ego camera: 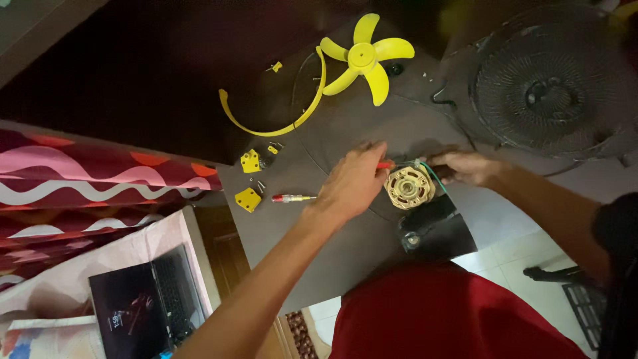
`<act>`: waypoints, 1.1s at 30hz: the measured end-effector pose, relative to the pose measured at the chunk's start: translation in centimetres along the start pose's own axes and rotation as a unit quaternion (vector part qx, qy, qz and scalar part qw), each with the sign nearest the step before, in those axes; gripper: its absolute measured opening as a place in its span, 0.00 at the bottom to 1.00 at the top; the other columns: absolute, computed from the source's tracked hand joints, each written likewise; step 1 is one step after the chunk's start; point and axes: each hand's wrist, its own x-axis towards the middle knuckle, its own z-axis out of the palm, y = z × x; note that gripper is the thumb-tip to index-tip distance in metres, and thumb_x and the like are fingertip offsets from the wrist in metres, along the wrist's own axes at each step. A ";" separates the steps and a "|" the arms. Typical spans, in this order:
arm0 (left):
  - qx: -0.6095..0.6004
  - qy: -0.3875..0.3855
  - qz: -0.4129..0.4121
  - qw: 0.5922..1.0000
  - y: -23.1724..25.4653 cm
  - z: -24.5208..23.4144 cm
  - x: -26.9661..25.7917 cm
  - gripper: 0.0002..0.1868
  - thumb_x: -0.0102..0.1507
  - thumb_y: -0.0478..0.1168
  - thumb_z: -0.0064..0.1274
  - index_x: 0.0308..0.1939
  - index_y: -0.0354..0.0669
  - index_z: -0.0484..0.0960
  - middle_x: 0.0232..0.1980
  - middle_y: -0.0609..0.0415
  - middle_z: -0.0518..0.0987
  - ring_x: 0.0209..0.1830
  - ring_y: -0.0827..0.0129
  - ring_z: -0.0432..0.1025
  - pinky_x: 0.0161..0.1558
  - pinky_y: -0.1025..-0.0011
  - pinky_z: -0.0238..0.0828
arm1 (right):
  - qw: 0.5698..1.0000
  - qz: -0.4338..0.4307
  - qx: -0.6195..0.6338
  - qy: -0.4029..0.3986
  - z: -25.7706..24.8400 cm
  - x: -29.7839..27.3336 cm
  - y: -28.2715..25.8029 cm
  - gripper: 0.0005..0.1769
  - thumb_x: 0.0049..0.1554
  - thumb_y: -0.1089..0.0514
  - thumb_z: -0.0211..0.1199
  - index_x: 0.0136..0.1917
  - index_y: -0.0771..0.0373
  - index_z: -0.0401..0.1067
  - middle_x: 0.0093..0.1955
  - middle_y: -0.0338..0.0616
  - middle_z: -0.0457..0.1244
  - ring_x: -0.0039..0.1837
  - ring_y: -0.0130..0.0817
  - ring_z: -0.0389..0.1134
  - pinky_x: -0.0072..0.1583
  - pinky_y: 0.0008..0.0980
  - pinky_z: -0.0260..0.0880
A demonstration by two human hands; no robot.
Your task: The person uses a screwdriver to remove and then reinstall screws on the motor housing of a disassembled electric fan. They manipulate the motor and wires while working on a table with fan parts laid out.
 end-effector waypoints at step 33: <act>0.088 -0.063 0.011 0.994 2.1 2.4 -1.1 0.20 0.64 0.37 0.51 0.59 0.33 0.74 0.62 0.32 0.75 0.56 0.44 0.75 0.56 0.51 0.71 | 0.992 -0.119 0.036 0.016 7.8 -10.3 -0.1 0.35 0.52 0.56 0.67 0.71 0.65 0.67 0.60 0.42 0.68 0.55 0.31 0.65 0.62 0.36 0.65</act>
